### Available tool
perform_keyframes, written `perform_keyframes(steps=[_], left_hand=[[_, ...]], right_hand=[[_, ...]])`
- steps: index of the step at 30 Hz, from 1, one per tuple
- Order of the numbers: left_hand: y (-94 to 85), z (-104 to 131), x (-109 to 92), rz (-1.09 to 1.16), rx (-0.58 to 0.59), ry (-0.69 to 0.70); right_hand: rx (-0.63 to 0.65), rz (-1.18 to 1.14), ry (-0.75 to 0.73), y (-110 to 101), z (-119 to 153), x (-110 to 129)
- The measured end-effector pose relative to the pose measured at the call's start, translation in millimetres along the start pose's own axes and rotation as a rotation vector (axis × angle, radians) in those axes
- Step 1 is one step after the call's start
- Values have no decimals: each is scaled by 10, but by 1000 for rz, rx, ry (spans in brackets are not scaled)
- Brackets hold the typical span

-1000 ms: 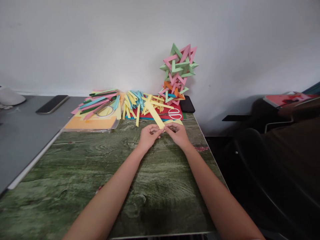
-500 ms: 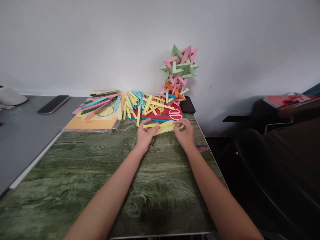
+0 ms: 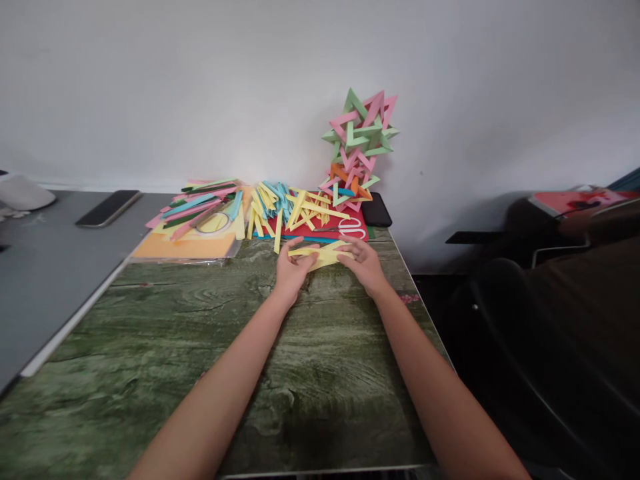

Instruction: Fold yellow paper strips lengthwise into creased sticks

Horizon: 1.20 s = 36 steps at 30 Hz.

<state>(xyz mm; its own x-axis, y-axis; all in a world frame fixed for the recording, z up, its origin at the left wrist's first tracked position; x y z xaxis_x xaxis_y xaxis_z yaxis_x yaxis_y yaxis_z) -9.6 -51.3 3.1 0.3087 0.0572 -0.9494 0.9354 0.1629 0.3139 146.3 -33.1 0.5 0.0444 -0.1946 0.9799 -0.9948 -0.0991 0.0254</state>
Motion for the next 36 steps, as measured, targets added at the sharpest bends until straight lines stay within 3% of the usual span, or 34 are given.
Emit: perform_keyframes(steps=[5,11,15,18,21,23,26,28,36], left_hand=[[1,1,3,18,-12,0],[-40,-27,32,-14,-74,-12],[-27,-32,36,-30,-10,-43],[-2,-21,39,-83,67,-55],[9,-14,57,-120,107,-75],[9,-14,66,-124,118,-82],[13,-14,64,-93,147,-73],[18,-11,55,-78,167,-62],[25,-10,48,-97,156,-84]], right_hand=[[13,-4,-19,21,-13,-25],[-214,-60,11,-95,-61,-124],[-342,-75,-22,-170,-75,-154],[-477,110,-123,-210,-21,-67],[-635,503,-307,-189,84,123],[-533,676,-424,-89,127,231],[-141,818,-559,138,163,300],[5,890,-578,239,182,298],[51,973,-537,288,165,274]])
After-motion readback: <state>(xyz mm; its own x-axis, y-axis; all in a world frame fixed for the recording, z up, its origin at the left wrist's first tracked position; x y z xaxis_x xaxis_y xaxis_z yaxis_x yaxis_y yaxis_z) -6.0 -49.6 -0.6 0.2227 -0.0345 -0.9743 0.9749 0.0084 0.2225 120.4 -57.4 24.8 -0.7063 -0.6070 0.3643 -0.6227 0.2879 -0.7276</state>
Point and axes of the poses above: each hand's wrist, its own z-axis away from the middle knuckle, its own y-axis out of the palm, x = y × z, the point moved 3 cm from there along -z, towards the middle knuckle
